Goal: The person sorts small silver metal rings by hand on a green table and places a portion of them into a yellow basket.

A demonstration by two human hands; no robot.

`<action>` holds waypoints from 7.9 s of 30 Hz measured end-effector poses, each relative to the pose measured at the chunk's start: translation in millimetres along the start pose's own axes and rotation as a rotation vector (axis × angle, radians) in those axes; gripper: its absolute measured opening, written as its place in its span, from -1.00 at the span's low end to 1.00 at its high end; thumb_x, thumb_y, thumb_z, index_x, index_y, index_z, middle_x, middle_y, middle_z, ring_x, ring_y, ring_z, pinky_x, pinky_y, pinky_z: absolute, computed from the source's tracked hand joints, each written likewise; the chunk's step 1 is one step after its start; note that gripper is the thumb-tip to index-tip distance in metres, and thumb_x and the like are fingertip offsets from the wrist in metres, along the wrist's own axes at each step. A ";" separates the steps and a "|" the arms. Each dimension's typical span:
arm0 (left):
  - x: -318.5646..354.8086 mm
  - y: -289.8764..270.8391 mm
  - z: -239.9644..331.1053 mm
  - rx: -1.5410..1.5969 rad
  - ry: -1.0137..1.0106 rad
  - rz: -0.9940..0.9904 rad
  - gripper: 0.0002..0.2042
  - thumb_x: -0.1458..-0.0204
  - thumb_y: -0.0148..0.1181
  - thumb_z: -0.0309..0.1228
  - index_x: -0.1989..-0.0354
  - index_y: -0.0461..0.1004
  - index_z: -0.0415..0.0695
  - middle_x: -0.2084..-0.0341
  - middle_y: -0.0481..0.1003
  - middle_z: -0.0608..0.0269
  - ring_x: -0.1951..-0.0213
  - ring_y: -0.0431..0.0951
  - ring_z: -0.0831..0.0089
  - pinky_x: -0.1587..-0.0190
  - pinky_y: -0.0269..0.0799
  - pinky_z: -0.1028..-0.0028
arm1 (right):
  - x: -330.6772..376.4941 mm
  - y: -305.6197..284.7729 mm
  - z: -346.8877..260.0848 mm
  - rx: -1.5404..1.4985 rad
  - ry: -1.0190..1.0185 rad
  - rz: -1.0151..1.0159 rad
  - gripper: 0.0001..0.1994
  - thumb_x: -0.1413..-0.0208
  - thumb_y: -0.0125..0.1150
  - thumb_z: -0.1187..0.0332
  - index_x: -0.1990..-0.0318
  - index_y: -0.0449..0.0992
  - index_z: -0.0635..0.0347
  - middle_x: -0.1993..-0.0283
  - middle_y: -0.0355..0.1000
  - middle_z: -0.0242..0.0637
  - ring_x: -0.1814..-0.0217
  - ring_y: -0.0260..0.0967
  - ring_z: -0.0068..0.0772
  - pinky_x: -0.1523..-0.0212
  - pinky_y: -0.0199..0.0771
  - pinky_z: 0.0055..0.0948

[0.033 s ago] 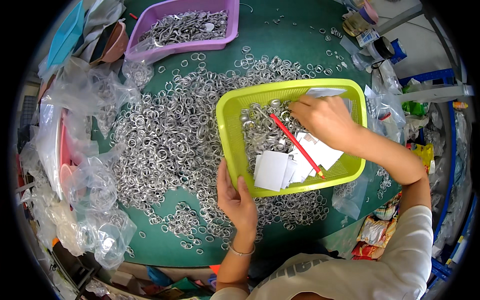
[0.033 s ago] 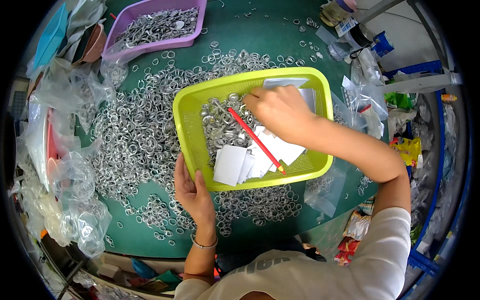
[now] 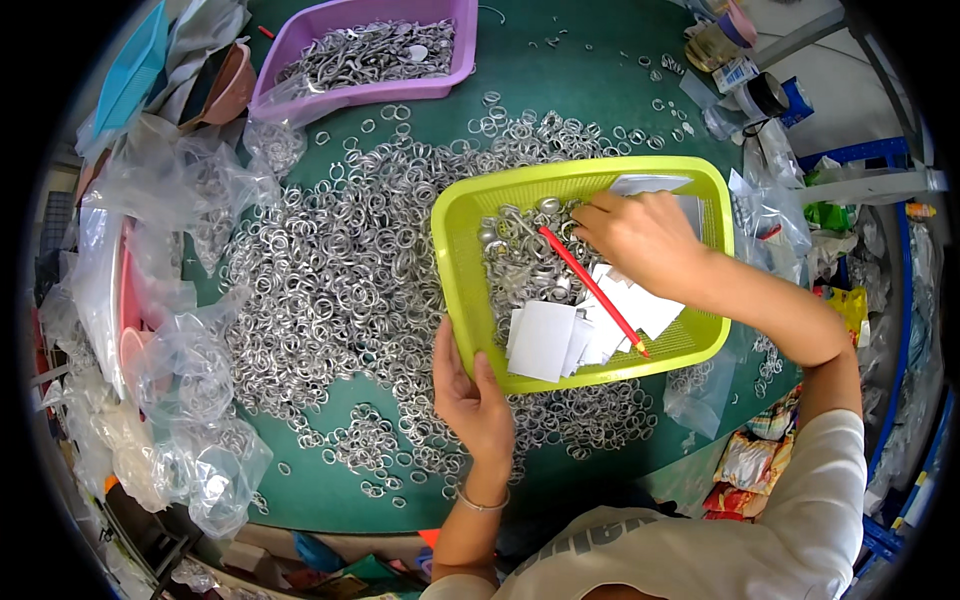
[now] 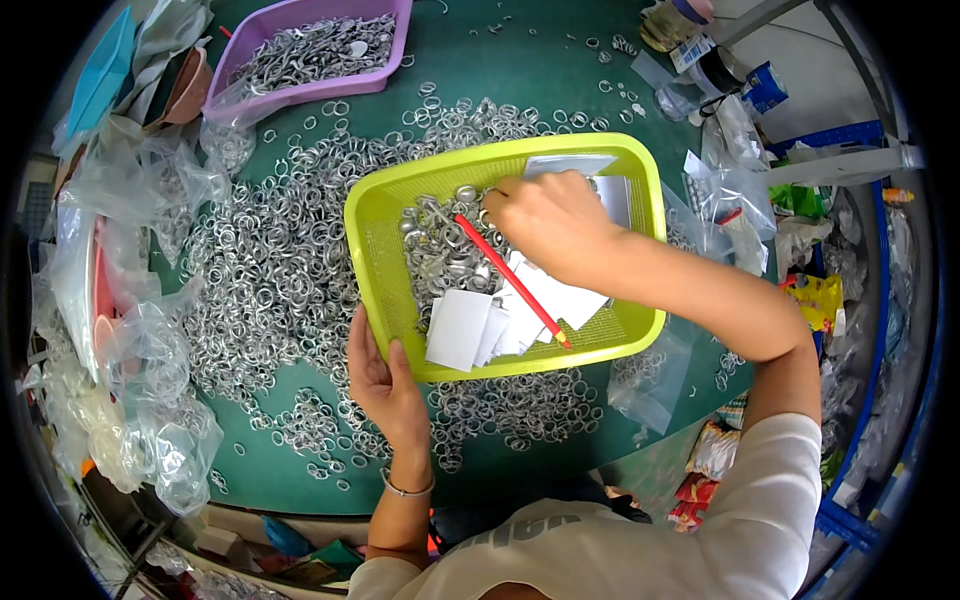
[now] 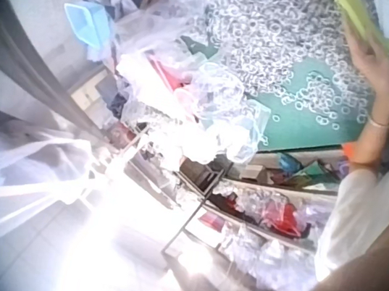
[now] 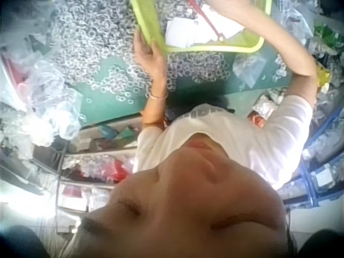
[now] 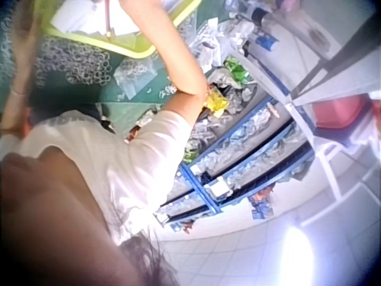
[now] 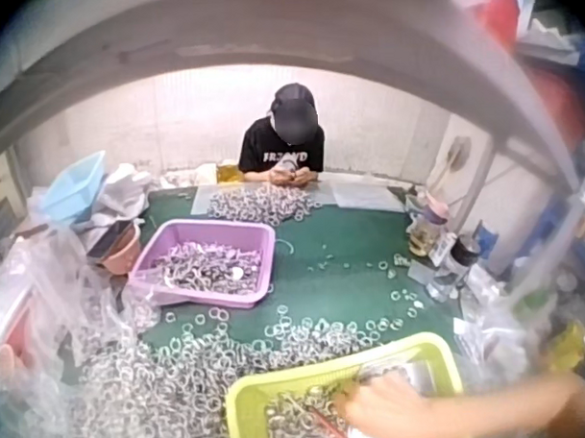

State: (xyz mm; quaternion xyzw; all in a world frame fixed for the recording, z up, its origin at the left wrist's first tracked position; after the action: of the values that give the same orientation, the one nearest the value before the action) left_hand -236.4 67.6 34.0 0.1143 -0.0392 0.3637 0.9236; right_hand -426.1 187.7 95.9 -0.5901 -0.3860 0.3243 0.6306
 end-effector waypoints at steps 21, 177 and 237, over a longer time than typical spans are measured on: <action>0.5 -1.3 -5.9 -0.027 0.028 0.019 -0.54 -0.08 -0.13 -0.71 -0.19 0.05 -0.43 -0.15 0.20 -0.09 -0.14 0.29 0.30 -0.15 0.21 0.41 | 20.1 -16.5 17.9 0.077 -0.217 0.239 -0.83 0.25 0.13 0.47 0.39 0.43 0.22 0.49 0.34 -0.32 0.48 0.37 -0.32 0.62 0.35 -0.40; -63.2 53.1 109.2 0.127 0.117 -0.349 -0.49 -0.16 -0.11 -0.52 -0.27 -0.07 -0.32 -0.13 0.22 -0.15 -0.14 0.26 0.31 -0.18 0.12 0.42 | 140.3 -0.2 72.5 -1.705 1.097 0.216 -0.80 0.06 0.07 0.50 0.25 0.44 0.39 0.43 0.47 -0.22 0.55 0.43 -0.44 0.65 0.43 -0.48; 93.2 -230.5 -38.8 -1.001 0.191 0.359 -0.60 -0.09 -0.13 -0.52 -0.12 0.14 -0.40 -0.19 0.12 -0.15 -0.28 -0.03 -0.07 -0.26 -0.12 0.12 | -76.3 86.8 184.6 -0.176 0.357 0.375 -0.57 0.23 -0.10 0.76 0.11 0.41 0.32 0.12 0.29 0.05 0.03 0.26 0.10 0.00 0.29 -0.19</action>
State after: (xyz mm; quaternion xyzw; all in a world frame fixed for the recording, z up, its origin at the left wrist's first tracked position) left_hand -11.6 -24.8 -31.3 -0.3819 -0.1425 0.4615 0.7880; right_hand -620.0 220.9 2.7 -0.7516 -0.1795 0.2916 0.5638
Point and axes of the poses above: each hand's wrist, its own x-axis away from the middle knuckle, its own y-axis out of the palm, z = x × y, the point moved 1 cm from there along -x, towards the middle knuckle
